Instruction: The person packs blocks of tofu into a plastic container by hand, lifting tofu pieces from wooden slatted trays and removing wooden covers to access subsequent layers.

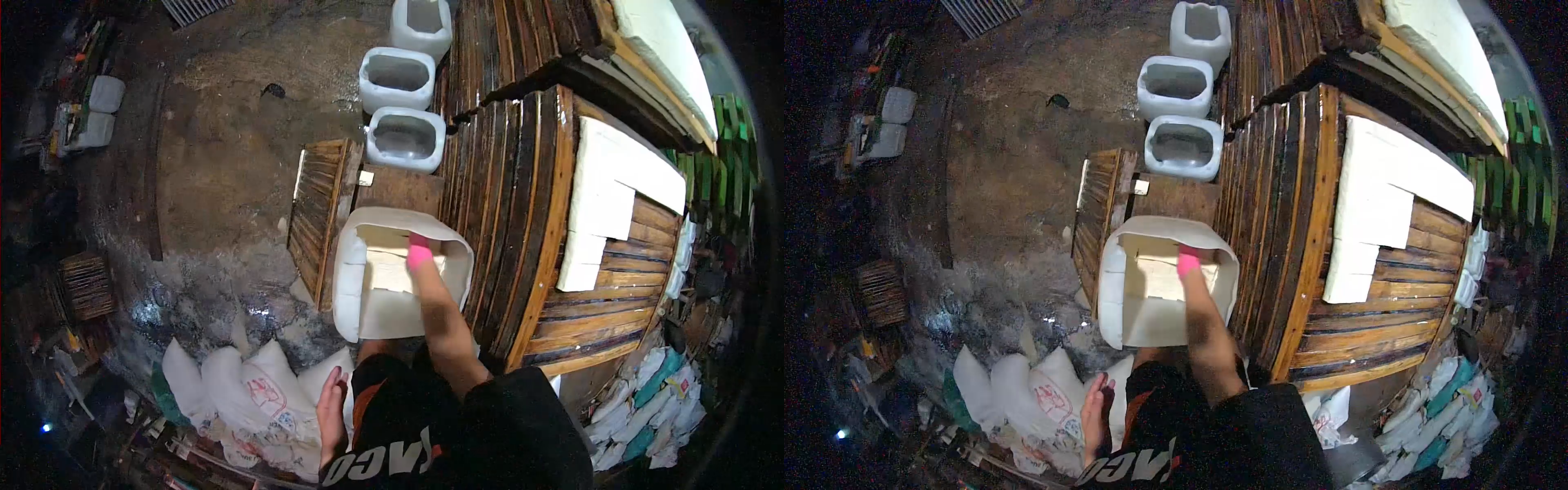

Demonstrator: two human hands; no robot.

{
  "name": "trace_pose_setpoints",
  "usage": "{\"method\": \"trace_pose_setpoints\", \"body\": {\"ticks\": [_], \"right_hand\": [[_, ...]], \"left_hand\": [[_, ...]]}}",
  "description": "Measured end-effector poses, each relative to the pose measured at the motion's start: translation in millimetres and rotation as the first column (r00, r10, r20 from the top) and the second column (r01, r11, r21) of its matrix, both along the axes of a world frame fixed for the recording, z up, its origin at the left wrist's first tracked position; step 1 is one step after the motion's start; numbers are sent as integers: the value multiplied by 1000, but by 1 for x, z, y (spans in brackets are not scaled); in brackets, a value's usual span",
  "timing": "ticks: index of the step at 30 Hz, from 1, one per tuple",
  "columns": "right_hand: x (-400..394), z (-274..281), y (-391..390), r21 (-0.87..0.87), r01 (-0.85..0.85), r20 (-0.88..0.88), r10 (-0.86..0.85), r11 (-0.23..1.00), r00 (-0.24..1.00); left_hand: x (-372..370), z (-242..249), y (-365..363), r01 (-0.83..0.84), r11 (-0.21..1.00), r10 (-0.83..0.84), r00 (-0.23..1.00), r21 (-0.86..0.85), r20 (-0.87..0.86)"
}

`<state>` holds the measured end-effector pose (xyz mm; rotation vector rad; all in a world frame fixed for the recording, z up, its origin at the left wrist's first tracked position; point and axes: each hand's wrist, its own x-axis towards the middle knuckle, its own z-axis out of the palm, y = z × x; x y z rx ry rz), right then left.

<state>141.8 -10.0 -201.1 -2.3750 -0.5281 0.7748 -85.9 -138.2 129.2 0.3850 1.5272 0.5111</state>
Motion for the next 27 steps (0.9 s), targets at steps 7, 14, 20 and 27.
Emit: {"method": "trace_pose_setpoints", "body": {"ticks": [7,14,20,27], "right_hand": [[-8,-30,4,-195,-324,11,332,926,943],[65,297,-59,345,-412,-207,496,844,843],[305,368,-90,378,61,305,-187,924,934],[336,280,-27,648,147,-2,-192,748,981]], "left_hand": [[22,-9,-6,-102,993,104,994,56,-39],[114,3,44,36,889,-3,997,457,-73],[304,15,101,230,563,-444,894,794,56],[422,-23,119,619,108,-362,754,778,-549]]}}
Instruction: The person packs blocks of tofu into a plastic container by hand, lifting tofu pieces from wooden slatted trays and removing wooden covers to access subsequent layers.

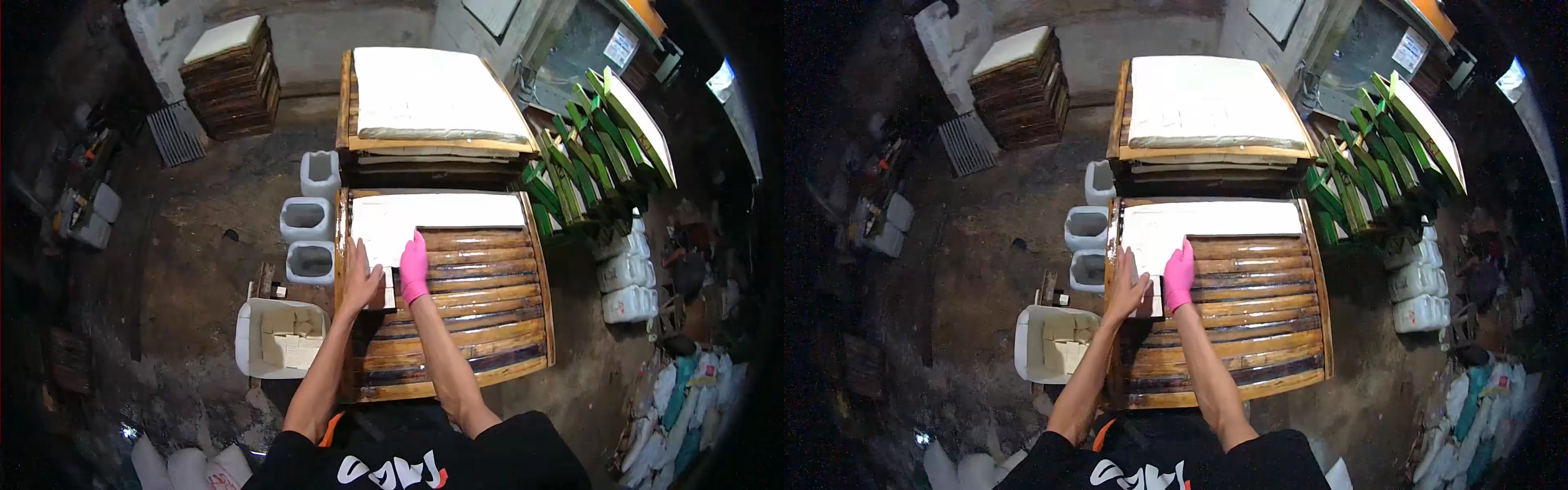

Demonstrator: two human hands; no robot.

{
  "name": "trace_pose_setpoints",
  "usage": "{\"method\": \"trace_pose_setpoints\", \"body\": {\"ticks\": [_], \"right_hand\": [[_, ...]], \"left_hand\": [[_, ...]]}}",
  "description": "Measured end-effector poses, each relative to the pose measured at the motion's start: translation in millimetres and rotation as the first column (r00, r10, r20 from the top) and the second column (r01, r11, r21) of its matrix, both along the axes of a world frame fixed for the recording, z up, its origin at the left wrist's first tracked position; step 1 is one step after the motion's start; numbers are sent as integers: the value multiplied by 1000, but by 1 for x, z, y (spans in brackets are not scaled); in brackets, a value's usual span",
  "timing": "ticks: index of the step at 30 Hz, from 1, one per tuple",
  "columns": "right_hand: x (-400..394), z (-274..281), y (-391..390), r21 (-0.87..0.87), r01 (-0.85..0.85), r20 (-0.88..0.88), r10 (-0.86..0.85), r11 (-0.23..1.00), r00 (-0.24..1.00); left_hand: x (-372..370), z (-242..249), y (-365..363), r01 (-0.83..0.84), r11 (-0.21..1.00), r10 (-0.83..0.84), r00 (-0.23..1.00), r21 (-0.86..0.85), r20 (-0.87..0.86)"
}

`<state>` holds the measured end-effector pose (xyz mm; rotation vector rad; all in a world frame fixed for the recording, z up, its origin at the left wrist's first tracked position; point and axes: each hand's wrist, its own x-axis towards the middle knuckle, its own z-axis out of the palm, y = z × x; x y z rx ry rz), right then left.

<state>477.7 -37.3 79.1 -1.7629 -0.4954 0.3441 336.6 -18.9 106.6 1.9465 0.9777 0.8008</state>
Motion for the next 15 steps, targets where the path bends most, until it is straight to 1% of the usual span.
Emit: {"method": "trace_pose_setpoints", "body": {"ticks": [1,2,3,5,6,7,8,9,10,11,12,13,14,15], "right_hand": [[19,22,-9,-39,-165,-235,152,985,960],[37,40,-14,-101,-263,-395,204,959,896],[52,56,-16,-150,-371,-543,237,916,806],[69,75,-10,46,-572,-731,418,819,539],[70,66,-1,55,-620,-692,478,783,542],[73,68,4,37,-660,-693,495,751,524],[73,67,11,26,-715,-672,541,699,505],[66,61,17,19,-774,-661,588,633,465],[69,51,14,31,-744,-618,597,668,511],[76,40,5,51,-703,-580,594,709,558],[88,39,-17,-95,-859,-181,840,503,511],[99,40,-38,-280,-854,270,890,439,368],[103,28,-54,-120,-841,122,848,528,515],[94,32,-71,7,-794,-100,791,608,604]], "left_hand": [[1,-5,-3,8,999,-6,999,52,-45],[1,-9,-4,16,995,-6,996,100,-93],[0,-11,-3,-12,994,22,995,110,-96],[1,-11,-3,32,990,-10,987,134,-160],[3,-9,-3,29,993,-8,983,113,-185],[6,-8,-4,7,995,13,981,100,-192],[7,3,-8,-6,999,17,972,48,-234],[10,-8,-6,-32,997,44,982,63,-186],[6,0,-10,-68,996,81,968,61,-239],[-6,31,-22,-90,996,86,960,-2,-265],[-16,22,-31,-114,991,119,990,74,-69],[-41,41,-47,-97,995,98,990,-8,97],[-67,62,-66,-164,986,169,966,-42,194],[-99,73,-86,-213,974,227,930,-80,288]]}}
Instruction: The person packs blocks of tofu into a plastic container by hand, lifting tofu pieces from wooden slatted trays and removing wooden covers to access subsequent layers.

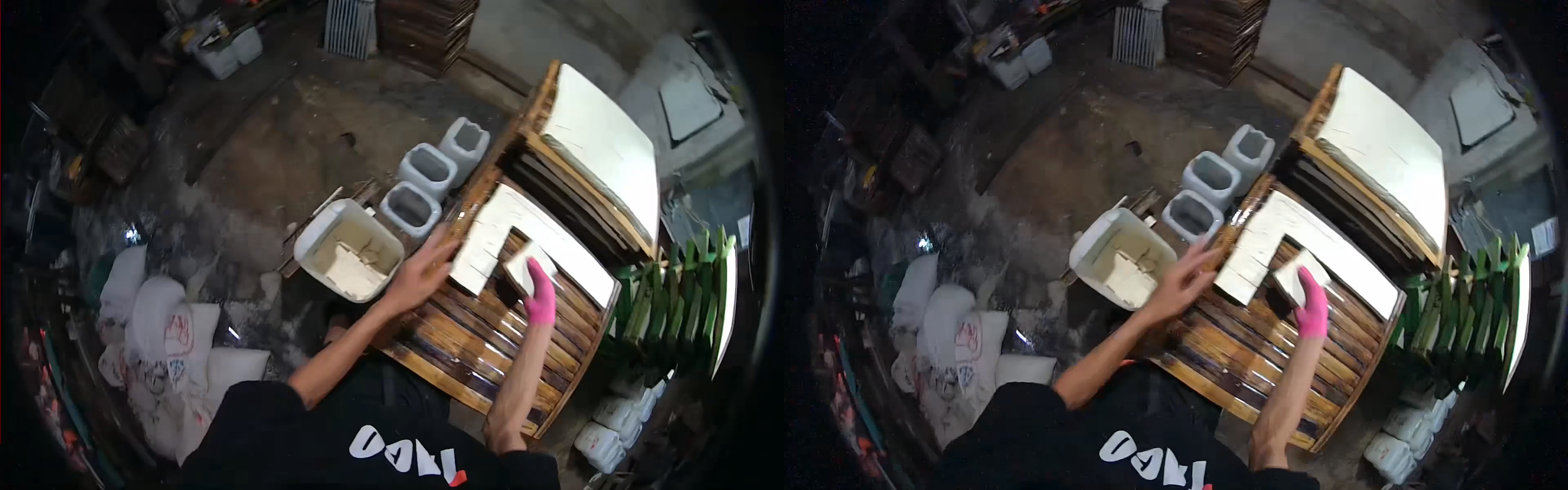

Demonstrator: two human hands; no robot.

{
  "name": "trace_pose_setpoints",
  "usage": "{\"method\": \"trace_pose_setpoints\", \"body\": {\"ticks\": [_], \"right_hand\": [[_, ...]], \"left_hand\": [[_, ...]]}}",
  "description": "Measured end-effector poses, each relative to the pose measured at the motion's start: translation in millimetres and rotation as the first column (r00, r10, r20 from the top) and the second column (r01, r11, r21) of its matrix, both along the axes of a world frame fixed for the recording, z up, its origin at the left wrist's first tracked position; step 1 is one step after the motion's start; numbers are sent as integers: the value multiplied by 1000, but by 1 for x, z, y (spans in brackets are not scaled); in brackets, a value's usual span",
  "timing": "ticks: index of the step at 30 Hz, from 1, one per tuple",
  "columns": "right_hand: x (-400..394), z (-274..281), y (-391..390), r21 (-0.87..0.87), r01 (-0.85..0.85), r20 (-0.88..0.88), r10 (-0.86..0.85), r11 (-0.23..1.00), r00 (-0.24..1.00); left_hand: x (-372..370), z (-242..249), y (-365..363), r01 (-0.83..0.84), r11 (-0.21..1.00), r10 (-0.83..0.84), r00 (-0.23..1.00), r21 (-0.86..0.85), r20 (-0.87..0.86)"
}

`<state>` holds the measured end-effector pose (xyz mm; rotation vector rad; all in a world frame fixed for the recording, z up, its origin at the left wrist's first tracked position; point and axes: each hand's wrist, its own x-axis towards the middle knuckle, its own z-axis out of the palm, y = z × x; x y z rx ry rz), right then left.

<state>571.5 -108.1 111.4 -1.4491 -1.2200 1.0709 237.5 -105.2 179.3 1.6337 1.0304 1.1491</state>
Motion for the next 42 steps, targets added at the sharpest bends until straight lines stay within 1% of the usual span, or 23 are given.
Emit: {"method": "trace_pose_setpoints", "body": {"ticks": [2,4,5,6,8,11,13,14,15,16,17,18,21,22,24,26,28,29,32,35,38,40,42], "right_hand": [[-48,40,-29,-248,155,-388,-245,956,889],[-146,92,-46,-534,182,-542,-499,826,676],[-177,82,-58,-278,106,-332,-199,955,922],[-214,75,-47,-402,4,-539,-240,916,807],[-287,61,-26,-626,-201,-740,-492,753,458],[-369,-11,22,-633,-273,-761,-517,725,391],[-390,-90,44,-739,-214,-656,-613,638,440],[-396,-135,54,-805,54,-420,-631,591,652],[-390,-175,55,-766,206,-349,-664,608,661],[-390,-191,61,-728,429,-74,-683,535,727],[-389,-191,70,-666,564,162,-643,489,749],[-383,-203,75,-600,634,438,-462,489,771],[-385,-259,68,-413,734,431,-594,539,679],[-377,-296,65,-359,687,471,-512,632,718],[-375,-331,76,-317,624,515,-423,714,745],[-383,-309,91,-623,634,516,-369,458,773],[-362,-358,80,-601,575,450,-359,556,817],[-355,-374,72,-565,505,377,-340,653,861],[-359,-347,76,-540,636,519,-377,551,767],[-366,-321,81,-527,579,335,-473,622,814],[-376,-275,80,-482,628,410,-477,611,778],[-388,-301,63,-270,731,420,-607,626,675],[-402,-301,62,123,829,646,-678,545,350]], "left_hand": [[-78,-5,-48,-255,951,270,961,-175,66],[-185,-49,-98,-667,626,717,696,-405,-37],[-221,-82,-119,-762,518,806,587,-388,-77],[-254,-118,-143,-831,421,836,511,-362,-201],[-318,-201,-195,-812,366,822,511,-455,-250],[-338,-228,-226,-580,182,838,514,-794,-184],[-346,-252,-244,-541,195,794,576,-818,-192],[-354,-276,-269,-516,213,752,628,-830,-197],[-366,-298,-290,-340,276,883,459,-899,97],[-379,-322,-319,-442,292,691,710,-848,-132],[-392,-349,-348,-532,355,419,826,-769,-378],[-392,-340,-356,-475,77,482,787,-877,-384],[-385,-293,-371,-385,179,713,685,-906,-150],[-392,-286,-378,-383,161,709,686,-910,-164],[-405,-273,-385,-381,-233,552,705,-894,-445],[-413,-244,-376,-364,-209,577,704,-908,-415],[-420,-247,-370,-384,-310,588,641,-870,-493],[-420,-235,-356,-409,-258,547,685,-875,-482],[-424,-231,-323,-381,-191,564,712,-904,-419],[-425,-243,-297,-338,-156,573,735,-928,-364],[-427,-261,-294,-351,-22,541,783,-936,-306],[-432,-276,-304,-217,-38,716,675,-976,-178],[-424,-263,-291,-235,-42,646,735,-971,-206]]}}
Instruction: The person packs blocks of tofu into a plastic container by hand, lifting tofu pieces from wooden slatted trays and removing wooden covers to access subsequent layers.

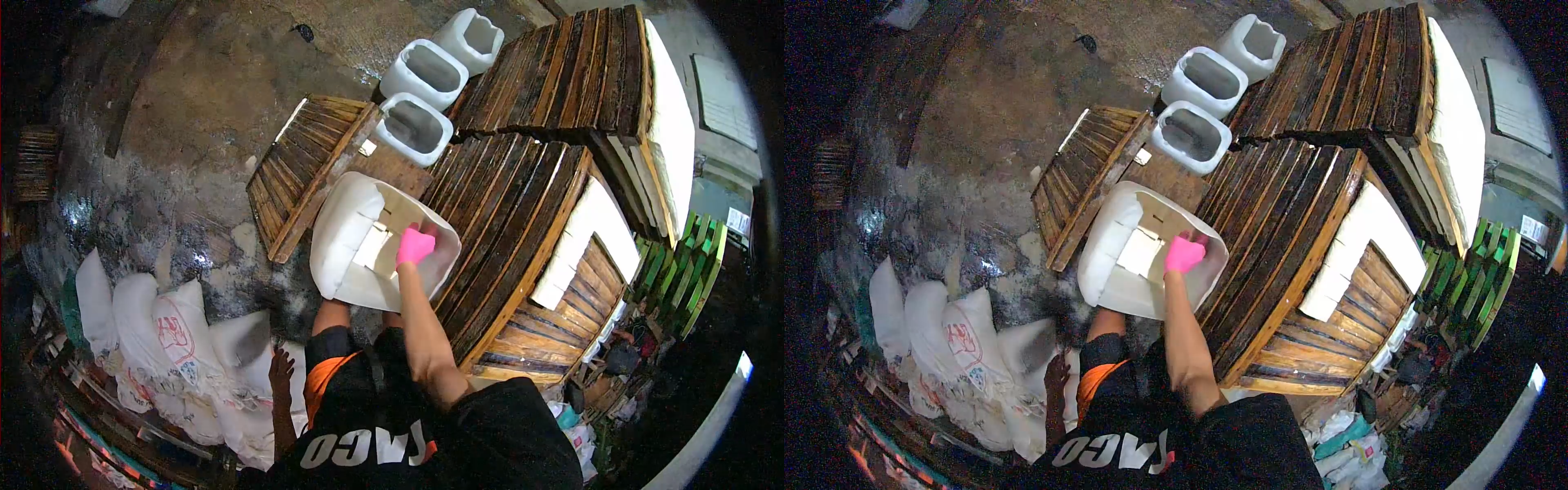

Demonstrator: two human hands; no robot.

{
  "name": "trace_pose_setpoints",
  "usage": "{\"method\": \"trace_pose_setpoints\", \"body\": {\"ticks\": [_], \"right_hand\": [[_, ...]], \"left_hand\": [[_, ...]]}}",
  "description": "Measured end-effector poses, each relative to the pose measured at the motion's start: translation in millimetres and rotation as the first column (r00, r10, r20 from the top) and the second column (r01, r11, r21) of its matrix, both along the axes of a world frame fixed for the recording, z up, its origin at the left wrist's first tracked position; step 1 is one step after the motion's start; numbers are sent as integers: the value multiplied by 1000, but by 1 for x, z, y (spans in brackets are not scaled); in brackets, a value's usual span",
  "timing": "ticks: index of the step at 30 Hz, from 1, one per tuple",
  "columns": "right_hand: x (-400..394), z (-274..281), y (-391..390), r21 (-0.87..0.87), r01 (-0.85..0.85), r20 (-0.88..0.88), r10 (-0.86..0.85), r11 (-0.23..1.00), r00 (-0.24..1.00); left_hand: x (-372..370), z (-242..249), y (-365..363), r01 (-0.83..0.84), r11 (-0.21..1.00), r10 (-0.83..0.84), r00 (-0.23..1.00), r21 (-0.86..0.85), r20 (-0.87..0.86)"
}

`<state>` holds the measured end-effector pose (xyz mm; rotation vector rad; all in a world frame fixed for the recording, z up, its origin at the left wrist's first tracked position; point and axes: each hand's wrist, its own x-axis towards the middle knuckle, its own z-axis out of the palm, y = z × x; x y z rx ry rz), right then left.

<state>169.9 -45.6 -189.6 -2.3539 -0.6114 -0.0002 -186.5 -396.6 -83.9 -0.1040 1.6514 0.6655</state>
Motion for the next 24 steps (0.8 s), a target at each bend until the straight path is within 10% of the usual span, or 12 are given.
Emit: {"method": "trace_pose_setpoints", "body": {"ticks": [3,6,7,10,11,18,20,22,24], "right_hand": [[-12,43,14,-166,-241,-373,166,956,913],[-20,-43,11,-112,-362,-33,361,925,932],[-19,-40,22,-92,-289,-385,234,953,893],[-42,-8,52,-90,-172,-515,102,981,851],[-42,-13,55,-357,-246,-423,78,901,903],[-41,19,58,-346,-159,-464,-21,924,886],[-39,-14,41,-1,-115,-407,105,993,908],[-36,-24,37,-104,-177,-395,122,979,911],[-34,-32,32,-273,-257,285,333,927,899]], "left_hand": [[15,27,15,79,996,-80,996,-37,-40],[14,19,6,90,978,-106,992,-188,-75],[11,21,0,67,990,-71,997,-126,-26],[12,31,5,68,987,-72,997,-145,-24],[12,33,4,55,987,-61,997,-151,-38],[-2,23,-12,42,992,-44,999,-118,-10],[0,19,-12,6,995,-4,1000,-95,13],[2,20,-4,80,990,-81,997,-113,-2],[5,31,10,109,992,-110,994,-69,-20]]}}
